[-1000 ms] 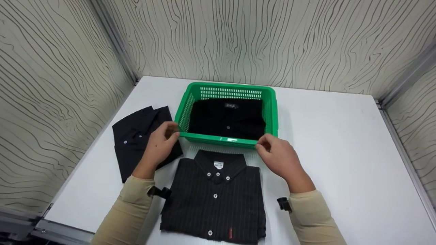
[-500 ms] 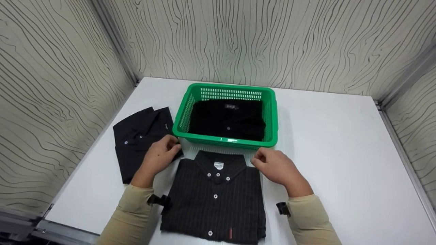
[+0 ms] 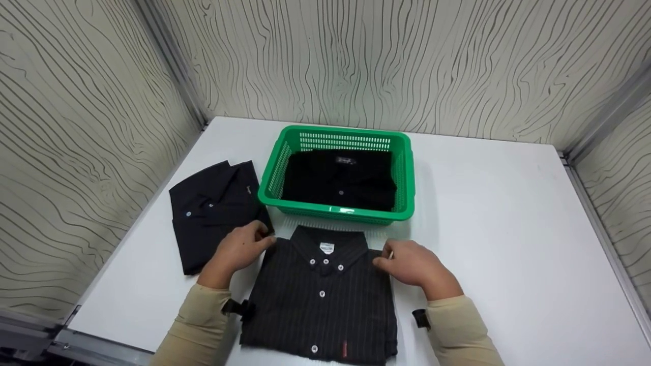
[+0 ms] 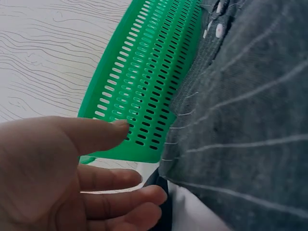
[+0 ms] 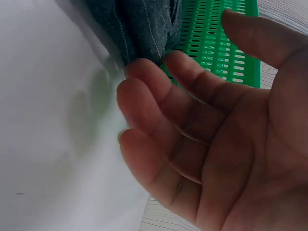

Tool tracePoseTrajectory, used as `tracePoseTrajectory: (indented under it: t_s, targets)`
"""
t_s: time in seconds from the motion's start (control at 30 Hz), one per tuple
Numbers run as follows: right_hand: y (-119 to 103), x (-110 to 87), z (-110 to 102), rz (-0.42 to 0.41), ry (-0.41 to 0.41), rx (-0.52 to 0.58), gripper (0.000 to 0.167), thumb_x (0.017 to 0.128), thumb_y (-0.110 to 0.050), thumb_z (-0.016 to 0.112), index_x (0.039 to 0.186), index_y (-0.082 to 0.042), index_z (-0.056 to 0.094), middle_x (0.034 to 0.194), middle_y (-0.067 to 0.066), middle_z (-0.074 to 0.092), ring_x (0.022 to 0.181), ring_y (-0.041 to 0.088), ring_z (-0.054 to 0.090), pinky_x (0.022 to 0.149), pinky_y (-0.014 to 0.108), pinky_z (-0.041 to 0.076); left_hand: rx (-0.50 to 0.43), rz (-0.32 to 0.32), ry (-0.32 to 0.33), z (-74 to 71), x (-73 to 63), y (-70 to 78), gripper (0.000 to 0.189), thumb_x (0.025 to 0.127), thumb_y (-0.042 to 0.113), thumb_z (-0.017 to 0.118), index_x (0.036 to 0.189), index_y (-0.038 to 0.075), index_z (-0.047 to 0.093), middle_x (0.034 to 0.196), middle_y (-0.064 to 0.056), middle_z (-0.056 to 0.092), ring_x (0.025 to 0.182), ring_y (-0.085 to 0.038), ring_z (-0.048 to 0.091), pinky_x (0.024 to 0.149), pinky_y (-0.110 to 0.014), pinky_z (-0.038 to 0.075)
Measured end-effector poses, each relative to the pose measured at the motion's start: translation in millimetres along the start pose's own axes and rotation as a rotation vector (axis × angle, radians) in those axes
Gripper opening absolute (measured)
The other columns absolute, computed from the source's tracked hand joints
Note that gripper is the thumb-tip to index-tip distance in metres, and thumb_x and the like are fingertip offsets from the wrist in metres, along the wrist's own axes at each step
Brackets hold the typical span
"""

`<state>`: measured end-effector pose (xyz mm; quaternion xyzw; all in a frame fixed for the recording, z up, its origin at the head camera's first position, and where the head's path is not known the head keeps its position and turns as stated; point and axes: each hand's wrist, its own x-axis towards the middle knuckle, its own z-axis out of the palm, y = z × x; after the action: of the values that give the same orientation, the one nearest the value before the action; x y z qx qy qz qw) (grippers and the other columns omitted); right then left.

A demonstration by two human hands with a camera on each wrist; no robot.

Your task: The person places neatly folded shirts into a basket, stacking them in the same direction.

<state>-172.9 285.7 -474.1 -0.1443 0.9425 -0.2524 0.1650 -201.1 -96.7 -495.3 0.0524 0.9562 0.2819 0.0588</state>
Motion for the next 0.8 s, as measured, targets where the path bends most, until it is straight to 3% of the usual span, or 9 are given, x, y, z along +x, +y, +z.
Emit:
tracePoseTrajectory:
  t_s: [0.27,0.6,0.8]
  targets:
    - [5,-1.7,6,0.112,-0.053,0.002,0.039,0.093,-0.043,0.068,0.093,-0.004,0.064,0.068,-0.001,0.058,0.062,0.017,0.053,0.055,0.037,0.044,0.089,-0.04,-0.093,5.1,-4.5,-3.2,0.046,0.091,0.05,0.069,0.105,0.006,0.068,0.093,-0.011,0.069,0.084,-0.031,0.066,0.074,-0.051,0.053]
    - [9,-4.9,14,0.185,-0.168,0.064,0.049,0.091,-0.055,0.068,0.083,-0.008,0.063,0.059,0.002,0.059,0.051,0.017,0.055,0.05,0.035,0.042,0.138,-0.078,-0.128,15.0,-8.9,-1.7,0.058,0.085,0.058,0.072,0.1,0.001,0.073,0.089,-0.013,0.07,0.077,-0.029,0.066,0.071,-0.051,0.054]
    - [8,-3.6,18,0.211,-0.192,0.075,0.053,0.089,-0.06,0.068,0.078,-0.008,0.061,0.058,0.003,0.059,0.048,0.016,0.054,0.048,0.033,0.042,0.175,-0.082,-0.143,15.0,-10.5,1.8,0.06,0.082,0.06,0.074,0.097,0.001,0.072,0.083,-0.011,0.068,0.074,-0.027,0.063,0.071,-0.049,0.053]
